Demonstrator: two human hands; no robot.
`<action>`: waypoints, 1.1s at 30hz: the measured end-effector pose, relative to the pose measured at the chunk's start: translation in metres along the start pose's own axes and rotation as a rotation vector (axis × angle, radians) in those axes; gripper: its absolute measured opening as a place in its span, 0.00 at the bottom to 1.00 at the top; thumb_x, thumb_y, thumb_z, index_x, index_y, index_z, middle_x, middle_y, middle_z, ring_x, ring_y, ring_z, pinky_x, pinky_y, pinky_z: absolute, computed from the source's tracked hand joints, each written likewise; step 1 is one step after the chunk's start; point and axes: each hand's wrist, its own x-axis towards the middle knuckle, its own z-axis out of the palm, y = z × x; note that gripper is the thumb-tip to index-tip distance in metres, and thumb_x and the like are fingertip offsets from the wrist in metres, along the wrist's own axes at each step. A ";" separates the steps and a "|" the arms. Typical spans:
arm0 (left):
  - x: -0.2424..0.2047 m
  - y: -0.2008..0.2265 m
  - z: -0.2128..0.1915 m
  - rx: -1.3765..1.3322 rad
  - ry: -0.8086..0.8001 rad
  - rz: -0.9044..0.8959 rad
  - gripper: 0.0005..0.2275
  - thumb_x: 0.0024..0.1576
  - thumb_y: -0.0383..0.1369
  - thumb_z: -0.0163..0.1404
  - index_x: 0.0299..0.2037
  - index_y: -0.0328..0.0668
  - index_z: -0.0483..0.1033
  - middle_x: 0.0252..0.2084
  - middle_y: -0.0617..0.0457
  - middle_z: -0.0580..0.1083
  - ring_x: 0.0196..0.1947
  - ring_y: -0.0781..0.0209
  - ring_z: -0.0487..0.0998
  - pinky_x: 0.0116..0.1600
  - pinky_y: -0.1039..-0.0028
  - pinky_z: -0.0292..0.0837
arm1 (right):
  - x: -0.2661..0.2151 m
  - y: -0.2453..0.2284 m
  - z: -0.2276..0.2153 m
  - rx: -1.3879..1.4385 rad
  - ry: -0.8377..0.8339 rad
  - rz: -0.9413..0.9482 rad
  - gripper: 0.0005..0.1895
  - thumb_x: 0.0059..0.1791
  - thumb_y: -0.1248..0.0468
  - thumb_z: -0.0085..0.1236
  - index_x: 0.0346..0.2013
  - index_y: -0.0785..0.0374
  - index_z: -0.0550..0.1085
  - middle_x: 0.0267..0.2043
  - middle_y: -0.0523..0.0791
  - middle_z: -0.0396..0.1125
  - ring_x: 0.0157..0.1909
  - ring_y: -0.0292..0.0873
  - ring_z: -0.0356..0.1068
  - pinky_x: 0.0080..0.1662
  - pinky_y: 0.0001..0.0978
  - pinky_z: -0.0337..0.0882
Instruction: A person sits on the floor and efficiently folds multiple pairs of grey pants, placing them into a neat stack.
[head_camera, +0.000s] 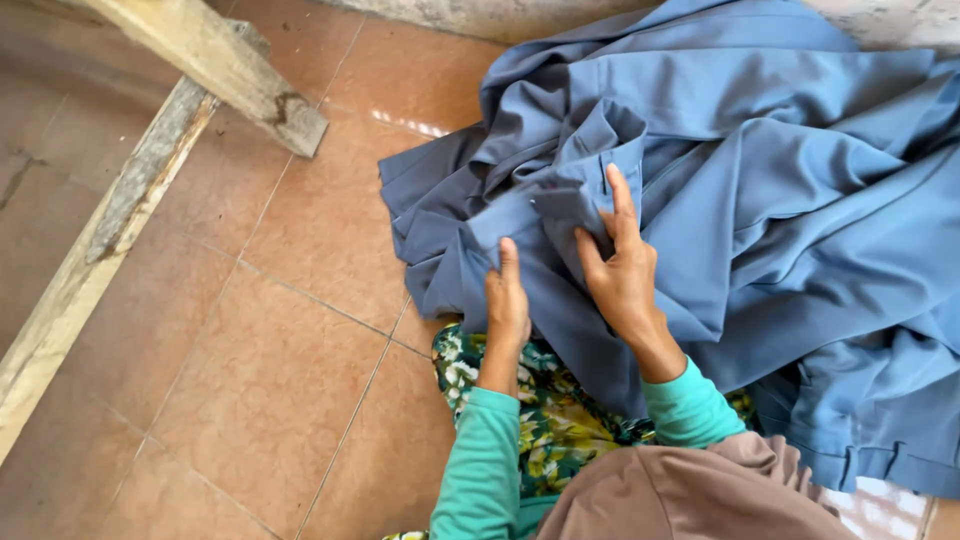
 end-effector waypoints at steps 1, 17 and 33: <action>0.008 -0.004 -0.020 -0.210 0.120 0.021 0.27 0.62 0.56 0.47 0.42 0.31 0.80 0.36 0.42 0.77 0.38 0.55 0.75 0.48 0.64 0.71 | 0.001 -0.010 0.015 0.020 0.067 -0.092 0.41 0.51 0.72 0.57 0.76 0.51 0.53 0.51 0.53 0.75 0.53 0.55 0.75 0.50 0.49 0.74; -0.012 -0.122 -0.213 -1.189 0.364 -0.310 0.37 0.59 0.65 0.41 0.72 0.50 0.61 0.73 0.44 0.60 0.72 0.45 0.60 0.72 0.52 0.58 | -0.082 0.000 0.137 -0.843 -1.020 -0.630 0.18 0.43 0.63 0.54 0.32 0.28 0.81 0.35 0.28 0.71 0.38 0.40 0.74 0.33 0.36 0.76; -0.009 -0.100 -0.223 -1.228 0.303 -0.244 0.47 0.50 0.75 0.38 0.72 0.50 0.58 0.72 0.46 0.61 0.70 0.46 0.63 0.73 0.52 0.58 | -0.142 0.023 0.178 -0.806 -0.778 -1.038 0.16 0.51 0.58 0.56 0.53 0.53 0.76 0.65 0.44 0.65 0.50 0.48 0.66 0.23 0.30 0.71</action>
